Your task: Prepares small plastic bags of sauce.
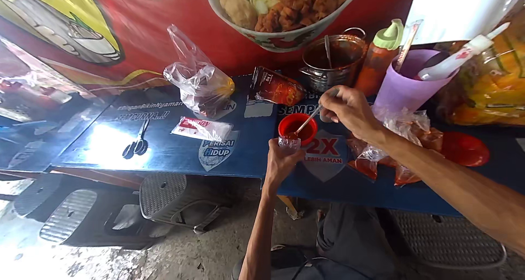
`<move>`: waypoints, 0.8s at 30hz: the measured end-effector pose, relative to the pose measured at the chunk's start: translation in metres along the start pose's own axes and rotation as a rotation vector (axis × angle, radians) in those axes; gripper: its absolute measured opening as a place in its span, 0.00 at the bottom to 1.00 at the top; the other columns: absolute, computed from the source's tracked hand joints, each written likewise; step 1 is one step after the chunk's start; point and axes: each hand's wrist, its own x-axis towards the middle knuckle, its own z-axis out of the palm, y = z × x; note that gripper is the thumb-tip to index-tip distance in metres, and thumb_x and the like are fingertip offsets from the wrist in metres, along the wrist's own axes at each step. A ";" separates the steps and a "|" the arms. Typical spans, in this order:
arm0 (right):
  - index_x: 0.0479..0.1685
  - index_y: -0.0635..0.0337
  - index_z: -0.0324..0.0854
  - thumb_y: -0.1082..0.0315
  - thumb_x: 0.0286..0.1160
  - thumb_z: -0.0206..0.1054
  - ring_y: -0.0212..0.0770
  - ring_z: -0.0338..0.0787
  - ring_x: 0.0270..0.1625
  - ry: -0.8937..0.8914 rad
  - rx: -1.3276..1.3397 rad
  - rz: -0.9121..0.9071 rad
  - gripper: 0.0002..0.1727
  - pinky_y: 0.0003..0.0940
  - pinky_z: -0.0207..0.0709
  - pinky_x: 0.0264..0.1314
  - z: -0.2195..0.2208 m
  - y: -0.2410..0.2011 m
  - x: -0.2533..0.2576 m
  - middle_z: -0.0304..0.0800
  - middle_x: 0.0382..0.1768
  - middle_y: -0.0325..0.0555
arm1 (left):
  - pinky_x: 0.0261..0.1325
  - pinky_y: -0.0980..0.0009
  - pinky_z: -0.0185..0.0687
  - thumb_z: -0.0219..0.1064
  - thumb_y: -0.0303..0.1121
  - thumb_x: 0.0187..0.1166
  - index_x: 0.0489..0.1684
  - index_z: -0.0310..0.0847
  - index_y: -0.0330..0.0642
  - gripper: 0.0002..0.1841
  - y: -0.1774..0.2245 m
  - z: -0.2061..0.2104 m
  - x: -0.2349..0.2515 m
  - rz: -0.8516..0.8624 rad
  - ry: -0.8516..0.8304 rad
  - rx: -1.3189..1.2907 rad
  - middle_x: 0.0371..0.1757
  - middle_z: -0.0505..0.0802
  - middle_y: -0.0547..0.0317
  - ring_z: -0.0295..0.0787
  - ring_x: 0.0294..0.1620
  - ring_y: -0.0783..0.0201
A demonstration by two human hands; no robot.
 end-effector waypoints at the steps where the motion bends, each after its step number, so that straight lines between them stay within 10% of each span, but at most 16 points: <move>1: 0.49 0.65 0.82 0.68 0.86 0.61 0.24 0.87 0.31 -0.047 -0.014 -0.135 0.09 0.21 0.82 0.36 -0.001 0.002 -0.004 0.89 0.32 0.37 | 0.46 0.66 0.92 0.81 0.28 0.59 0.68 0.63 0.28 0.38 0.000 0.000 0.000 0.006 -0.003 -0.001 0.40 0.92 0.48 0.94 0.38 0.63; 4: 0.50 0.66 0.83 0.70 0.86 0.60 0.22 0.87 0.35 -0.036 0.017 -0.396 0.09 0.19 0.82 0.39 -0.005 0.005 -0.007 0.90 0.37 0.36 | 0.44 0.67 0.92 0.81 0.29 0.59 0.68 0.63 0.28 0.37 -0.001 0.000 0.001 0.005 -0.005 -0.004 0.38 0.93 0.49 0.94 0.36 0.64; 11: 0.54 0.63 0.85 0.63 0.88 0.61 0.29 0.91 0.39 0.072 -0.288 -0.274 0.13 0.27 0.86 0.45 -0.007 0.031 -0.002 0.92 0.38 0.44 | 0.43 0.67 0.92 0.81 0.29 0.59 0.68 0.63 0.29 0.37 -0.001 0.000 0.000 0.007 -0.001 -0.010 0.39 0.92 0.48 0.94 0.36 0.64; 16: 0.55 0.63 0.81 0.63 0.91 0.58 0.39 0.86 0.29 0.029 -0.325 -0.029 0.13 0.39 0.82 0.37 -0.002 0.032 -0.011 0.89 0.31 0.48 | 0.43 0.67 0.91 0.81 0.30 0.59 0.69 0.62 0.28 0.38 -0.001 -0.001 -0.001 -0.007 -0.001 -0.004 0.40 0.92 0.48 0.94 0.37 0.63; 24: 0.51 0.66 0.80 0.68 0.89 0.59 0.25 0.79 0.24 0.138 -0.019 0.367 0.09 0.20 0.72 0.27 -0.003 0.021 0.011 0.85 0.28 0.39 | 0.43 0.68 0.91 0.80 0.28 0.61 0.69 0.61 0.28 0.37 0.000 0.000 0.000 -0.002 -0.013 -0.017 0.39 0.92 0.48 0.94 0.36 0.64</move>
